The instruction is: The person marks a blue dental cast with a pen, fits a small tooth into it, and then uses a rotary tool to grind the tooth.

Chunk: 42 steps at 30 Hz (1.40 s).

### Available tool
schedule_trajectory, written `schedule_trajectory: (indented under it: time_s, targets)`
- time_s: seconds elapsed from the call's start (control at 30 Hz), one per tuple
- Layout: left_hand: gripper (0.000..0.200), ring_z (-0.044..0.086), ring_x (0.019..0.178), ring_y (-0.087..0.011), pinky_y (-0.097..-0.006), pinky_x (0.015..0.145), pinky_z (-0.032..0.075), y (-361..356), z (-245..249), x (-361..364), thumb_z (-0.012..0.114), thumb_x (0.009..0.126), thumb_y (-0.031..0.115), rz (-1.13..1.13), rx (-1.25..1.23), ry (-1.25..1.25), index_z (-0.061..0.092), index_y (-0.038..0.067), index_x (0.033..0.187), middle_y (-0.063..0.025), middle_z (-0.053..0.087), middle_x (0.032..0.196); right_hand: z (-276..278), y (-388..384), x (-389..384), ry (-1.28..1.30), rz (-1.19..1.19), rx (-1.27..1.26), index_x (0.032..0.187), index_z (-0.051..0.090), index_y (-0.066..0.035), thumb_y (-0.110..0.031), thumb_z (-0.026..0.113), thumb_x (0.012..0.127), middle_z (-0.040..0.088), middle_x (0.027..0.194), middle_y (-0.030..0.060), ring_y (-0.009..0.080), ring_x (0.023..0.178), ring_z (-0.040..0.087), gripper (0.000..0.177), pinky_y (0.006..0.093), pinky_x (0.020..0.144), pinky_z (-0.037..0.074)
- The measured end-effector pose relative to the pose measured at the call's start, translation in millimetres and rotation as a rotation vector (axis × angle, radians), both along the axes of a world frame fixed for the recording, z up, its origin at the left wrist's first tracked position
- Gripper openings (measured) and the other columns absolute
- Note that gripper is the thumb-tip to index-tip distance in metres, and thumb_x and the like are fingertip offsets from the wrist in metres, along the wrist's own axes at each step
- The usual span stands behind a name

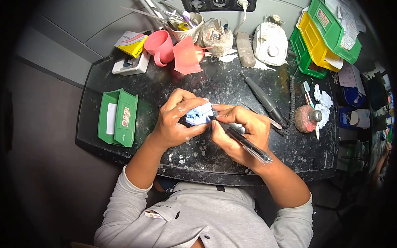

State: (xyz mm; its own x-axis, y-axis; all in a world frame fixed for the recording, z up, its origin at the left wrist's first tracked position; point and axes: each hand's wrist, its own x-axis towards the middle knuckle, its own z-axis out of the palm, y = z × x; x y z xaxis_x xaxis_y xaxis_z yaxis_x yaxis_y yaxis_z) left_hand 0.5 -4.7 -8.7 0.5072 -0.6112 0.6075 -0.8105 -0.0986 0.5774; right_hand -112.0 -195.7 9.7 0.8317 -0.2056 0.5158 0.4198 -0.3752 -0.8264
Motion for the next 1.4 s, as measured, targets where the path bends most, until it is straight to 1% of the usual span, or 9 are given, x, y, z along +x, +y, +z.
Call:
schedule_trajectory:
  time_s: [0.37,0.43,0.47,0.53,0.57,0.77,0.93,1.1,1.4]
  targets:
    - [0.058,0.069,0.091,-0.0266,-0.0376,0.074,0.058,-1.9,-2.1,-0.7,0.093,0.066,0.005,-0.023,-0.012,-0.04,0.075,0.006,0.121,-0.0124,0.064,0.102,-0.5,-1.0,-1.0,0.043,-0.005,0.036,0.082,0.065,0.003,0.002,0.081,0.082,0.078,0.087,0.0218,0.0283,0.098,0.081,0.016,0.0324,0.075,0.062]
    - [0.058,0.069,0.091,-0.0265,-0.0371,0.074,0.058,-2.4,-3.6,-0.4,0.093,0.066,0.004,-0.026,-0.023,-0.039,0.074,0.006,0.121,-0.0126,0.064,0.103,-2.7,-1.1,-0.8,0.06,0.012,0.121,0.084,0.066,0.004,0.003,0.079,0.084,0.079,0.094,0.0223,0.0219,0.093,0.079,0.014,0.0305,0.075,0.061]
    - [0.058,0.069,0.091,-0.0261,-0.0366,0.074,0.059,-2.4,-4.4,-0.2,0.093,0.066,0.003,-0.031,-0.029,-0.045,0.074,0.006,0.121,-0.0129,0.064,0.104,-2.6,-1.0,-1.3,0.062,0.012,0.12,0.084,0.066,0.004,0.003,0.079,0.084,0.079,0.094,0.0223,0.0219,0.093,0.079,0.014,0.0305,0.075,0.061]
    - [0.059,0.069,0.091,-0.0258,-0.0362,0.074,0.059,-1.8,-5.6,-0.5,0.093,0.066,0.002,-0.034,-0.033,-0.045,0.074,0.006,0.121,-0.0131,0.064,0.105,-2.0,-0.4,-3.2,0.153,0.041,0.257,0.087,0.067,0.005,0.005,0.078,0.086,0.079,0.102,0.0228,0.0158,0.09,0.076,0.011,0.0285,0.074,0.06]
    - [0.059,0.069,0.091,-0.0254,-0.036,0.074,0.059,-1.4,-5.9,0.0,0.093,0.065,0.002,-0.036,-0.029,-0.05,0.074,0.006,0.121,-0.0133,0.063,0.106,-1.6,-1.1,-3.6,0.151,0.063,0.261,0.09,0.067,0.005,0.006,0.076,0.088,0.078,0.107,0.0236,0.0135,0.091,0.074,0.009,0.0275,0.076,0.06]
    - [0.06,0.07,0.091,-0.0244,-0.035,0.073,0.058,-0.6,-4.9,-0.6,0.093,0.065,0.001,-0.027,-0.005,-0.063,0.074,0.006,0.122,-0.0135,0.063,0.108,-2.1,1.3,-3.4,0.145,0.061,0.289,0.092,0.067,0.005,0.006,0.077,0.088,0.078,0.108,0.025,0.0153,0.095,0.074,0.01,0.0285,0.08,0.06]
    - [0.059,0.07,0.091,-0.0251,-0.0354,0.075,0.058,-1.9,-5.7,-1.3,0.093,0.065,0.002,-0.021,-0.021,-0.048,0.075,0.006,0.121,-0.0131,0.065,0.106,-2.9,0.0,-4.6,0.154,0.064,0.283,0.092,0.067,0.005,0.006,0.077,0.088,0.078,0.109,0.0253,0.0153,0.095,0.074,0.011,0.0287,0.08,0.06]
    - [0.056,0.071,0.092,-0.0274,-0.0386,0.078,0.059,-2.3,-0.7,-2.2,0.093,0.065,0.007,-0.019,0.002,0.016,0.075,0.005,0.118,-0.0134,0.07,0.104,-2.8,0.7,-5.0,0.18,0.08,0.32,0.092,0.066,0.005,0.005,0.077,0.088,0.078,0.109,0.0254,0.0149,0.096,0.073,0.012,0.0284,0.08,0.06]
    - [0.054,0.071,0.093,-0.0284,-0.0385,0.079,0.059,-2.2,-0.1,-1.8,0.092,0.065,0.007,-0.012,0.024,-0.002,0.075,0.004,0.117,-0.0141,0.071,0.106,-4.1,0.1,-5.2,0.168,0.076,0.308,0.092,0.066,0.005,0.005,0.077,0.09,0.078,0.109,0.0246,0.0133,0.095,0.072,0.011,0.0275,0.079,0.059]
